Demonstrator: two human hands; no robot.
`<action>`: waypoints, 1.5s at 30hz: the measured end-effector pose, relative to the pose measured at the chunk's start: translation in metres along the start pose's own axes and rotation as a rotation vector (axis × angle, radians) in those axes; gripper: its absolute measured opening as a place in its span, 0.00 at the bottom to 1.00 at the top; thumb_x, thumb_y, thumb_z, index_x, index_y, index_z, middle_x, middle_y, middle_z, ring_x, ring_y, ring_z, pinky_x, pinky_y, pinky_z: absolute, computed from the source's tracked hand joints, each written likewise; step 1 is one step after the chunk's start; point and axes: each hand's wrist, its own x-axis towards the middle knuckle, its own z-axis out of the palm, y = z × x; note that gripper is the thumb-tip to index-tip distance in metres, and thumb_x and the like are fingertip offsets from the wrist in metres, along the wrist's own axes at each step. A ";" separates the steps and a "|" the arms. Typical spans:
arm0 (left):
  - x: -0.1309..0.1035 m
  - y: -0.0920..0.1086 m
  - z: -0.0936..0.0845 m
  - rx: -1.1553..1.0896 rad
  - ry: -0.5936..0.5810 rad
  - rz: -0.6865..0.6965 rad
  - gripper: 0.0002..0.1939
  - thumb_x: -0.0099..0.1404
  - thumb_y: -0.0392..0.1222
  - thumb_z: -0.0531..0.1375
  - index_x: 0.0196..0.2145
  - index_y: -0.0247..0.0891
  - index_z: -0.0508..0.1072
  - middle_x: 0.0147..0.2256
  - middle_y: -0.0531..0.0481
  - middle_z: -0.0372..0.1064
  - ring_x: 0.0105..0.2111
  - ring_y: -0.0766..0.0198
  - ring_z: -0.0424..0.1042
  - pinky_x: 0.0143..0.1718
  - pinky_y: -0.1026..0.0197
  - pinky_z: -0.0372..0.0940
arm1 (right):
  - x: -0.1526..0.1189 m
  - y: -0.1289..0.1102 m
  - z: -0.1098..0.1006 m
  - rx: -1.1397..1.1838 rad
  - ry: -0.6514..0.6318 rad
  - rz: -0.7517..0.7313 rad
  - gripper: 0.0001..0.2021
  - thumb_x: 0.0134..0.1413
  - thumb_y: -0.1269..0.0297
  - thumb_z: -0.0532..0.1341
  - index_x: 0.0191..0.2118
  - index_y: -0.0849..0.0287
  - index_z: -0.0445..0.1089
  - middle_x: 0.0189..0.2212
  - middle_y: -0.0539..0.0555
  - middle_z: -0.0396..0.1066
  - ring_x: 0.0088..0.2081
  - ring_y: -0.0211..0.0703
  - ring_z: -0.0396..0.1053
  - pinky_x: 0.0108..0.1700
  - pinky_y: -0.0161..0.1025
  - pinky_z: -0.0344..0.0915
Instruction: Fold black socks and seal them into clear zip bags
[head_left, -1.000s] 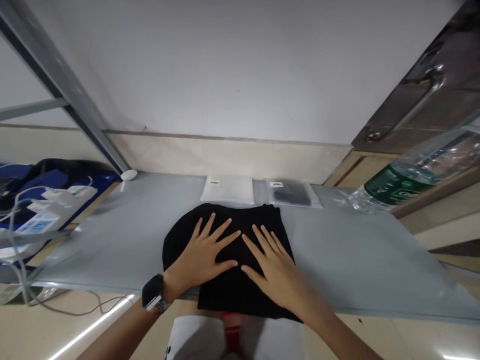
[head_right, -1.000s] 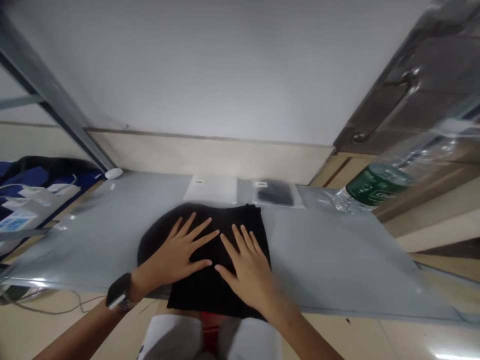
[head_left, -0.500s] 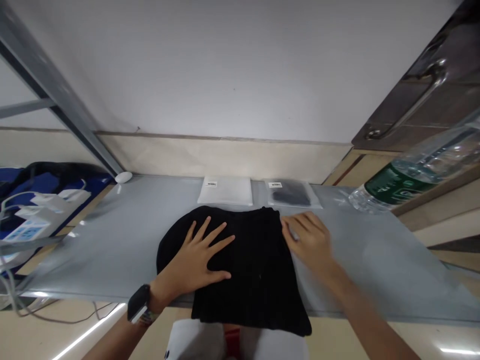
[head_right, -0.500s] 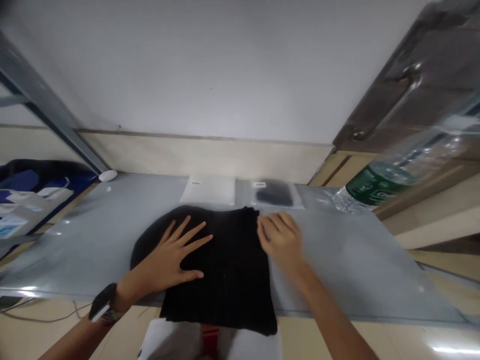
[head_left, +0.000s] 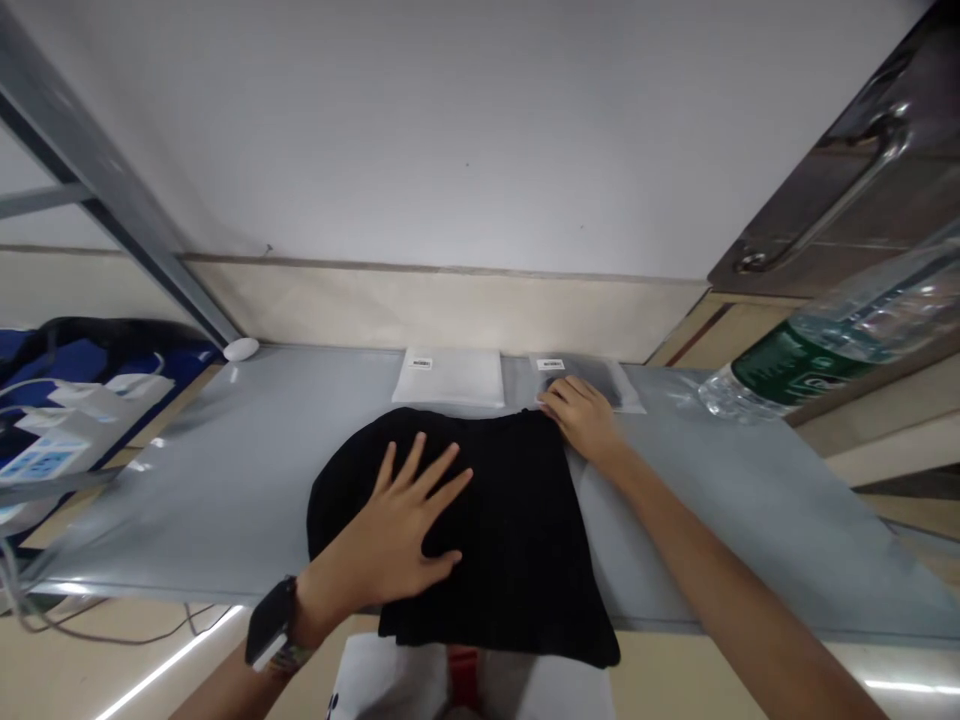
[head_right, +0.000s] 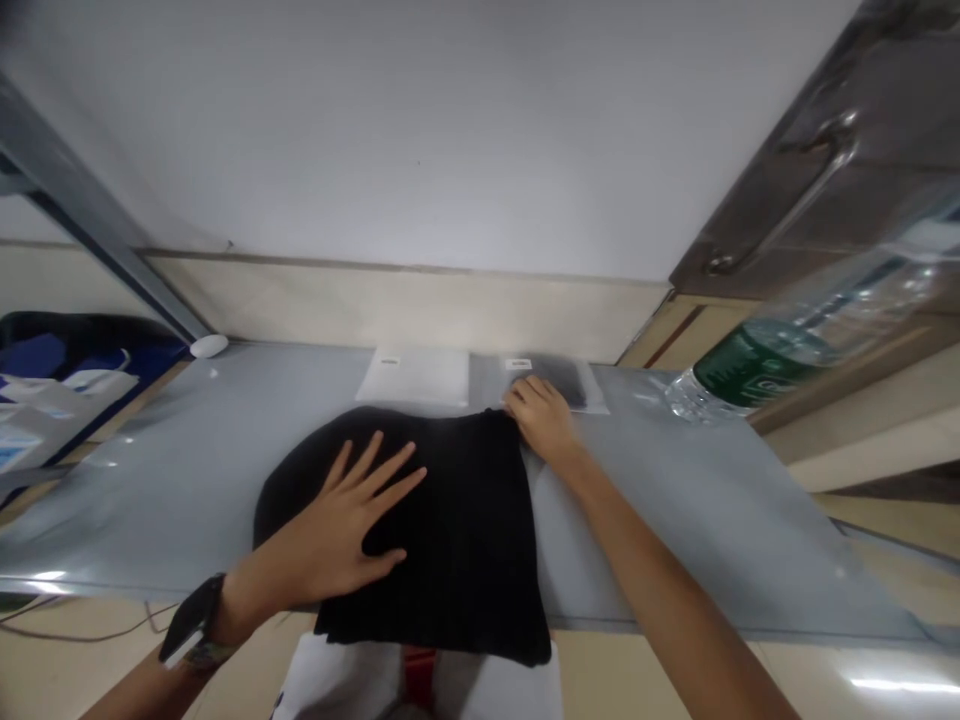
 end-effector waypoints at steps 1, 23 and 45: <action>0.002 0.010 -0.002 -0.019 -0.024 0.058 0.43 0.71 0.50 0.65 0.78 0.47 0.54 0.79 0.47 0.43 0.78 0.36 0.35 0.75 0.24 0.36 | 0.000 0.000 0.000 0.002 0.007 0.000 0.11 0.72 0.71 0.58 0.39 0.58 0.78 0.34 0.58 0.74 0.40 0.52 0.67 0.43 0.46 0.64; 0.059 0.023 -0.065 -0.354 0.262 0.146 0.40 0.79 0.45 0.59 0.79 0.52 0.44 0.75 0.44 0.56 0.73 0.50 0.61 0.72 0.42 0.61 | 0.054 0.002 -0.126 0.081 0.670 0.317 0.04 0.68 0.66 0.64 0.38 0.54 0.74 0.34 0.54 0.73 0.39 0.49 0.73 0.44 0.48 0.73; 0.105 0.025 -0.161 -0.495 0.859 0.256 0.09 0.73 0.44 0.67 0.33 0.41 0.78 0.34 0.50 0.75 0.36 0.58 0.78 0.39 0.54 0.75 | 0.094 -0.084 -0.186 0.733 0.440 0.219 0.07 0.67 0.70 0.63 0.36 0.53 0.73 0.32 0.49 0.74 0.34 0.42 0.74 0.38 0.41 0.75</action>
